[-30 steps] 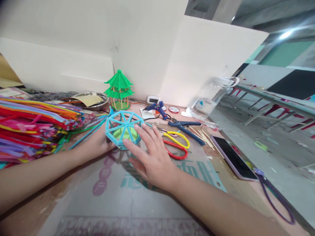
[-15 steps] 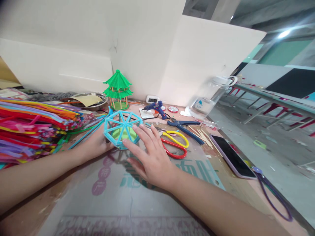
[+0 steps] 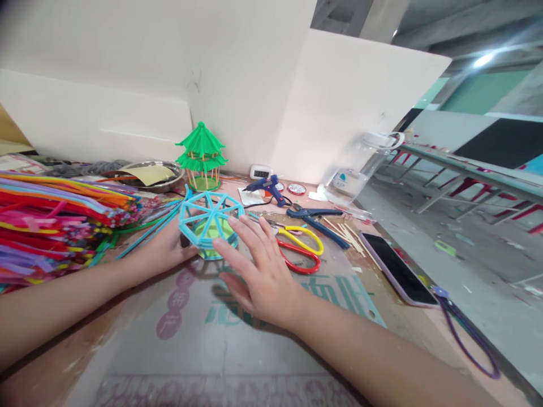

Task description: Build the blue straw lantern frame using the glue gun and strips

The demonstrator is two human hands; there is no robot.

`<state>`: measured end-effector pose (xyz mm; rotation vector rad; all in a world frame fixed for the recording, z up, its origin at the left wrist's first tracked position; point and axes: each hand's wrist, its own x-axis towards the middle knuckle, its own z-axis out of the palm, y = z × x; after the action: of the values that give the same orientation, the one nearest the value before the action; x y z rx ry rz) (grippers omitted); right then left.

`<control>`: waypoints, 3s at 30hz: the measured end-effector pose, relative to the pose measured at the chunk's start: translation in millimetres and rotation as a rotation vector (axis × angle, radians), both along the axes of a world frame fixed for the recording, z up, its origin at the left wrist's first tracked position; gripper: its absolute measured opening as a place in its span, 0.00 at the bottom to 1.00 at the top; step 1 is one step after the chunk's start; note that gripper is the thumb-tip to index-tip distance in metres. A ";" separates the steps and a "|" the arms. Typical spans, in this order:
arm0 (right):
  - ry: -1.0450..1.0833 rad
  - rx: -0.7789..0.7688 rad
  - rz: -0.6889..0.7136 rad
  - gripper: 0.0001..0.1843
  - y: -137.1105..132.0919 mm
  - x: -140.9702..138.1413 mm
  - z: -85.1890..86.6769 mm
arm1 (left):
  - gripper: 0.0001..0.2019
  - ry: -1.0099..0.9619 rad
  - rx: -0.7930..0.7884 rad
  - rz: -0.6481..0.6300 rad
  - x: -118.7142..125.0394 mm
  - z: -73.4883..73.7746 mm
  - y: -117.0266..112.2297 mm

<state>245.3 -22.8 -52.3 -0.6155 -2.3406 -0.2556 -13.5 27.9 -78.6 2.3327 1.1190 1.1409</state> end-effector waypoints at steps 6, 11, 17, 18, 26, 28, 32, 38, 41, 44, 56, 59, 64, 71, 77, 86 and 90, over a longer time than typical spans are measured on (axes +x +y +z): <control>0.370 -0.346 -0.089 0.35 15.7 2.2 -8.4 | 0.25 0.021 -0.044 0.025 -1.3 -3.5 3.1; 0.419 -0.561 -0.125 0.22 32.7 1.6 -18.4 | 0.21 0.009 -0.065 -0.005 -3.0 -4.1 4.4; 0.362 -0.771 -0.036 0.12 43.5 -1.6 -18.5 | 0.23 -0.013 -0.083 -0.072 -2.7 -5.7 3.2; 0.356 -0.783 -0.026 0.11 44.0 -1.9 -17.4 | 0.23 -0.039 -0.059 -0.049 -3.1 -5.1 1.5; 0.361 -0.946 -0.017 0.06 39.5 -3.1 -16.3 | 0.16 -0.075 0.481 0.241 -21.7 60.1 -34.8; 0.380 -0.941 -0.009 0.08 39.5 -3.4 -17.8 | 0.15 0.196 0.633 0.169 -23.2 78.8 -44.7; 0.341 -0.916 -0.018 0.08 39.9 -3.0 -18.4 | 0.20 0.465 0.788 0.151 -22.0 81.6 -52.2; 0.300 -0.867 -0.038 0.07 40.3 -2.2 -16.6 | 0.19 0.532 0.908 0.180 -21.3 59.8 -49.9; 0.280 -0.847 -0.042 0.07 40.2 -1.9 -15.6 | 0.20 0.498 0.828 0.183 -21.4 57.6 -49.6; 0.269 -0.832 -0.038 0.07 39.5 -1.6 -14.6 | 0.21 0.438 0.740 0.129 -22.2 56.8 -49.4; 0.260 -0.853 -0.039 0.07 37.8 -2.8 -12.0 | 0.18 0.531 0.876 0.166 -23.9 56.8 -49.7; 0.261 -0.876 -0.043 0.07 37.2 -2.7 -12.2 | 0.17 0.530 0.898 0.150 -23.3 60.0 -50.4; 0.310 -0.917 -0.026 0.09 35.6 -2.8 -12.8 | 0.17 0.453 0.909 0.211 -29.8 82.8 -46.5; 0.162 -0.788 -0.143 0.04 39.4 -1.0 -11.2 | 0.17 0.679 0.158 0.441 -60.7 104.8 -23.3; 0.164 -0.685 -0.148 0.04 41.7 0.2 -13.8 | 0.16 0.827 -0.177 0.327 -79.6 95.8 -6.0; 0.287 -0.618 -0.211 0.09 43.5 5.6 -17.5 | 0.14 0.882 -0.281 0.349 -69.0 82.8 -3.3; 0.285 -0.642 -0.254 0.07 42.8 4.1 -17.0 | 0.13 0.906 -0.309 0.361 -65.0 69.1 -2.1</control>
<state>249.4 20.1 -69.4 -1.1730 -2.0429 0.4660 -78.5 25.7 -9.5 2.4611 1.8892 -0.1141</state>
